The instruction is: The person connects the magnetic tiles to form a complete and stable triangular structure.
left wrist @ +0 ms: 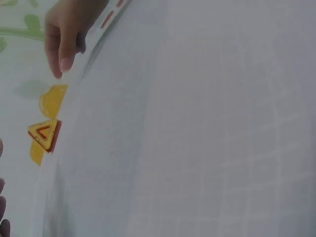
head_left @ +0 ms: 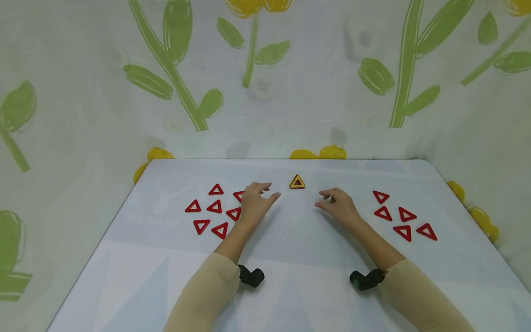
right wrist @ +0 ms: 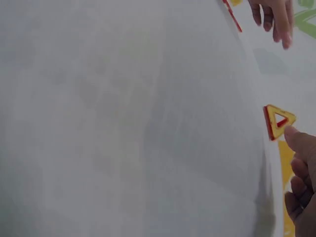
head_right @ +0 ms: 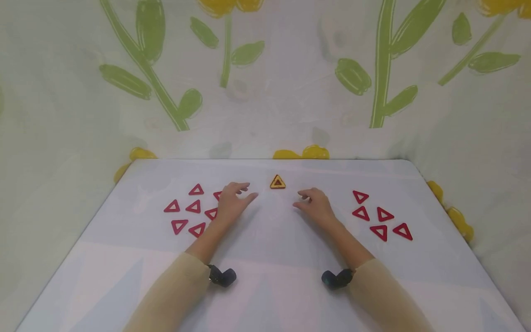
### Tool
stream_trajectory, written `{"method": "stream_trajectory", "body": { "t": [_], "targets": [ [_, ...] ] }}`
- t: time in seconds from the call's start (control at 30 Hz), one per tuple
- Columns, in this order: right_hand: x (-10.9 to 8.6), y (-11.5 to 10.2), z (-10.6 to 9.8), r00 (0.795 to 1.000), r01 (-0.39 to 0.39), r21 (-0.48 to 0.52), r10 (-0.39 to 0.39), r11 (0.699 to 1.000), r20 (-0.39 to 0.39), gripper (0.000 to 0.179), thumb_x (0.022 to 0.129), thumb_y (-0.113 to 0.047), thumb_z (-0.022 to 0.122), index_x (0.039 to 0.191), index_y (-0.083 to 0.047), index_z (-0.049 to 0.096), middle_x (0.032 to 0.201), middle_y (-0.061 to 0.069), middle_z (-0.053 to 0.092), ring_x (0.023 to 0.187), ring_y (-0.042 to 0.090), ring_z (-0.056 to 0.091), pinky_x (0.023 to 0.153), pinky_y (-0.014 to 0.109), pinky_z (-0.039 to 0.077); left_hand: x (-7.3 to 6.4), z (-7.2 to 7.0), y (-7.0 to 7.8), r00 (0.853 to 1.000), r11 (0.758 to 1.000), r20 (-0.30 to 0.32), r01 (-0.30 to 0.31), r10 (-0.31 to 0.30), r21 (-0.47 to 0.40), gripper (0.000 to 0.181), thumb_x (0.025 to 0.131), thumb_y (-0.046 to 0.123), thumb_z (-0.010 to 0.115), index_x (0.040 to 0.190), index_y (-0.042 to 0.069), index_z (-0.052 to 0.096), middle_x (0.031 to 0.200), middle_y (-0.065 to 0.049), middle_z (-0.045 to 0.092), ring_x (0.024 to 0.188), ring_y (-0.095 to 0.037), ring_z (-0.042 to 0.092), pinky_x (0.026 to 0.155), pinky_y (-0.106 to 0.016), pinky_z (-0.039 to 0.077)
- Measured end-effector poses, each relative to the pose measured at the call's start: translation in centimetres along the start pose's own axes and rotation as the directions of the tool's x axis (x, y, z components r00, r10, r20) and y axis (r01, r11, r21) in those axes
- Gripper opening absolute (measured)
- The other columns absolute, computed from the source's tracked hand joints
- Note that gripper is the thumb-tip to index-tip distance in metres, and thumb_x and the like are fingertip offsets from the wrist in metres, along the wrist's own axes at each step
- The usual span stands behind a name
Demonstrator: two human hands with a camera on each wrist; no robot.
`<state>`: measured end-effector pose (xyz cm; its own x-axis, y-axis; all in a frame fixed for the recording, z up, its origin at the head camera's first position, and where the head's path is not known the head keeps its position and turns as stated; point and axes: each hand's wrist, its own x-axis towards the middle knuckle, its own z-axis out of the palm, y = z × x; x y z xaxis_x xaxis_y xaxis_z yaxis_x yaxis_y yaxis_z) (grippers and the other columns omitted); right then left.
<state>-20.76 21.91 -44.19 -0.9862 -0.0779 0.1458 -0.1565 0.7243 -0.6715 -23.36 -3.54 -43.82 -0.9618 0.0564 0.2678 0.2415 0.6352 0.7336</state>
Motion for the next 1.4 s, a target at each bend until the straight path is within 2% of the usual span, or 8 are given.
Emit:
{"method": "stream_trajectory", "body": {
  "t": [0.13, 0.3, 0.47, 0.6, 0.9, 1.13, 1.2, 1.4],
  "targets": [
    [-1.0, 0.4, -1.3, 0.999, -0.051, 0.036, 0.05, 0.998, 0.009, 0.046, 0.084, -0.029, 0.072, 0.121, -0.004, 0.063, 0.105, 0.012, 0.062, 0.087, 0.021, 0.05, 0.071, 0.028, 0.043, -1.0, -1.2, -0.1, 1.0, 0.997, -0.015, 0.01, -0.011, -0.073, 0.045, 0.08, 0.031, 0.076, 0.117, 0.008, 0.067, 0.103, -0.007, 0.064, 0.099, -0.025, 0.057, 0.082, -0.038, 0.047],
    [-2.3, 1.1, -2.9, 0.995, -0.094, 0.073, 0.095, 0.993, -0.008, 0.052, 0.084, -0.037, 0.07, 0.126, -0.006, 0.06, 0.11, 0.012, 0.061, 0.09, 0.021, 0.05, 0.071, 0.024, 0.043, -2.5, -2.6, -0.6, 0.998, 0.978, -0.02, 0.062, -0.068, -0.201, 0.045, 0.08, 0.027, 0.076, 0.119, 0.007, 0.066, 0.108, -0.008, 0.062, 0.104, -0.029, 0.055, 0.082, -0.041, 0.047],
    [-3.8, 1.5, -4.2, 0.995, -0.091, 0.101, 0.095, 0.991, -0.039, 0.053, 0.085, -0.037, 0.069, 0.127, -0.007, 0.059, 0.112, 0.013, 0.06, 0.096, 0.022, 0.051, 0.075, 0.018, 0.042, -3.7, -4.1, -1.1, 0.997, 0.969, -0.041, 0.059, -0.071, -0.241, 0.045, 0.079, 0.023, 0.077, 0.119, 0.006, 0.065, 0.114, -0.008, 0.06, 0.108, -0.03, 0.052, 0.088, -0.044, 0.046],
    [-5.0, 1.7, -4.9, 0.993, -0.075, 0.1, 0.084, 0.992, -0.084, 0.052, 0.085, -0.035, 0.07, 0.127, -0.006, 0.06, 0.111, 0.014, 0.061, 0.096, 0.02, 0.052, 0.077, 0.013, 0.04, -4.5, -5.5, -1.6, 0.996, 0.973, -0.066, 0.051, -0.068, -0.226, 0.047, 0.079, 0.023, 0.077, 0.121, 0.008, 0.064, 0.116, -0.009, 0.059, 0.11, -0.029, 0.05, 0.09, -0.045, 0.045],
    [-7.7, 3.0, -6.9, 0.981, -0.115, 0.123, 0.132, 0.986, -0.14, 0.052, 0.086, -0.034, 0.069, 0.128, -0.007, 0.058, 0.115, 0.015, 0.058, 0.091, -0.001, 0.047, 0.073, 0.008, 0.039, -6.4, -8.8, -4.1, 0.988, 0.969, -0.032, 0.139, -0.149, -0.206, 0.051, 0.08, 0.021, 0.076, 0.126, 0.006, 0.06, 0.121, -0.011, 0.055, 0.11, -0.03, 0.047, 0.092, -0.046, 0.039],
    [-9.3, 4.5, -8.7, 0.974, -0.112, 0.119, 0.133, 0.987, -0.183, 0.049, 0.084, -0.03, 0.071, 0.124, -0.003, 0.06, 0.103, -0.019, 0.057, 0.086, -0.003, 0.048, 0.069, 0.01, 0.04, -7.7, -11.1, -6.6, 0.987, 0.981, -0.017, 0.157, -0.16, -0.111, 0.053, 0.082, 0.022, 0.074, 0.13, 0.009, 0.057, 0.12, -0.008, 0.053, 0.107, -0.026, 0.048, 0.087, -0.043, 0.043],
    [-9.8, 5.0, -9.1, 0.971, -0.12, 0.115, 0.141, 0.986, -0.192, 0.048, 0.085, -0.029, 0.071, 0.123, -0.003, 0.06, 0.102, -0.021, 0.056, 0.086, -0.003, 0.048, 0.068, 0.01, 0.04, -7.9, -11.6, -7.1, 0.984, 0.979, 0.001, 0.175, -0.176, -0.104, 0.054, 0.082, 0.024, 0.073, 0.131, 0.012, 0.056, 0.122, -0.007, 0.051, 0.109, -0.024, 0.047, 0.088, -0.043, 0.044],
    [-11.4, 6.8, -10.3, 0.955, -0.201, 0.083, 0.214, 0.976, -0.206, 0.052, 0.085, -0.032, 0.07, 0.125, -0.002, 0.058, 0.098, -0.024, 0.051, 0.081, -0.009, 0.044, 0.064, 0.009, 0.039, -8.1, -12.4, -8.3, 0.988, 0.987, 0.047, 0.152, -0.15, -0.057, 0.058, 0.083, 0.032, 0.072, 0.135, 0.015, 0.053, 0.126, -0.007, 0.047, 0.116, -0.023, 0.041, 0.089, -0.045, 0.045]
  ]
}}
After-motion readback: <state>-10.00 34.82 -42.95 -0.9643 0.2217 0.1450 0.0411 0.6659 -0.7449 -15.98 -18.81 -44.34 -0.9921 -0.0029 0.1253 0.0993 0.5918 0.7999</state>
